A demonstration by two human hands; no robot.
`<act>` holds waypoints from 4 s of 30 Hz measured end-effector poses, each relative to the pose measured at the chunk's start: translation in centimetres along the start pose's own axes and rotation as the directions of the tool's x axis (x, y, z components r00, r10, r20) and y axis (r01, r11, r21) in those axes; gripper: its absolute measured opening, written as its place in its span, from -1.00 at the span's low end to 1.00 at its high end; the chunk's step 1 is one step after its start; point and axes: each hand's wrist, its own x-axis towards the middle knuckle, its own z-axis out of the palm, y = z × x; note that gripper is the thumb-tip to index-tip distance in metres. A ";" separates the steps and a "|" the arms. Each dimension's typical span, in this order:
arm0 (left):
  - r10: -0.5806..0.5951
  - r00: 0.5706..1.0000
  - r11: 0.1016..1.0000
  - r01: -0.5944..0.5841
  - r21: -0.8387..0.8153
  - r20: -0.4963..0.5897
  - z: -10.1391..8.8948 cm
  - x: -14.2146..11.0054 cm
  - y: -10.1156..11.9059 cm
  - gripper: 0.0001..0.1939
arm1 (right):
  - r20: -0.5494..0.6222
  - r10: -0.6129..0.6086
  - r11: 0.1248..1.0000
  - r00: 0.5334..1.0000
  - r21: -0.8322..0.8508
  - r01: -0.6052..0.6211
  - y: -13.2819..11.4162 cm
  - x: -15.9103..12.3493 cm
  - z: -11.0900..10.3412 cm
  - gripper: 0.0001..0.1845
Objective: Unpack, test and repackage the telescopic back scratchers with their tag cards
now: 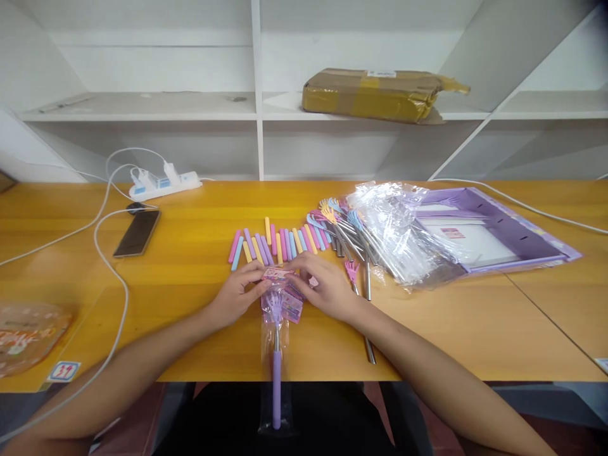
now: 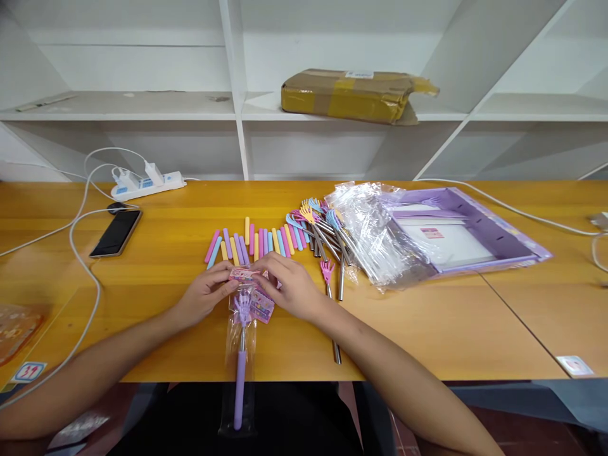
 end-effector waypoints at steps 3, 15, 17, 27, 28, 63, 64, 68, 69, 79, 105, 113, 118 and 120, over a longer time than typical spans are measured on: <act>0.002 0.999 1.000 -0.001 0.022 -0.039 0.0 -0.1 0.1 -0.75 | -0.017 -0.005 1.000 1.000 -0.022 0.004 0.0 -0.1 0.2 -0.82; 0.014 0.994 0.999 -0.009 0.049 -0.109 0.1 -0.1 -0.4 -0.80 | -0.041 -0.008 0.994 0.999 -0.109 0.004 0.0 -0.5 0.5 -0.84; 0.028 0.992 0.998 -0.022 0.054 -0.124 0.1 -0.1 -0.4 -0.81 | -0.030 -0.009 0.995 1.000 -0.101 0.006 0.1 -0.5 0.4 -0.84; 0.159 0.978 0.975 -0.133 0.179 -0.138 -0.2 -0.3 0.0 -0.83 | 0.032 -0.049 0.996 0.998 -0.079 0.051 0.4 -0.4 0.1 -0.80; 0.158 0.978 0.975 -0.133 0.179 -0.133 -0.2 -0.4 0.0 -0.83 | 0.021 -0.042 0.995 0.999 -0.085 0.043 0.3 -0.4 0.1 -0.81; 0.180 0.984 0.900 -0.162 0.404 -0.006 -0.1 -0.5 -0.1 -0.65 | 0.070 0.158 0.969 0.985 0.183 -0.169 -0.5 -0.4 0.2 -0.60; 0.142 0.988 0.929 -0.114 0.352 -0.054 0.0 -0.5 -0.2 -0.60 | 0.062 0.161 0.971 0.985 0.171 -0.170 -0.6 -0.4 0.1 -0.60; -0.009 0.996 0.991 0.022 0.133 -0.092 0.2 -0.6 -1.0 -0.49 | 0.054 0.142 0.980 0.988 0.135 -0.148 -1.1 -0.2 0.0 -0.61; -0.035 0.998 0.995 0.041 0.094 -0.059 0.2 -0.5 -1.1 -0.53 | 0.054 0.133 0.981 0.990 0.136 -0.139 -1.2 -0.2 -0.1 -0.60; -0.115 0.993 0.993 0.115 -0.021 -0.015 0.0 0.1 -1.0 -0.73 | 0.055 -0.240 0.956 0.969 -0.158 0.246 -0.8 -0.6 0.1 -0.44; -0.103 0.994 0.994 0.101 -0.045 -0.046 0.1 -0.3 -1.2 -0.70 | 0.086 -0.253 0.925 0.964 -0.270 0.267 -0.9 -0.4 -0.1 -0.63; -0.264 0.944 0.900 0.315 -0.302 0.197 -1.1 0.3 -0.4 -0.58 | 0.336 0.126 0.992 0.933 -0.047 -0.116 -0.2 -0.4 -1.5 -0.75; -0.310 0.896 0.833 0.417 -0.363 0.319 -0.6 0.0 -0.2 -0.39 | 0.594 0.293 0.824 0.749 0.240 -0.513 -1.0 -1.0 -0.2 -0.65; -0.287 0.930 0.835 0.361 -0.416 0.230 -0.3 -0.1 -0.2 -0.40 | 0.655 0.335 0.738 0.677 0.265 -0.621 -1.3 -1.2 0.5 -0.62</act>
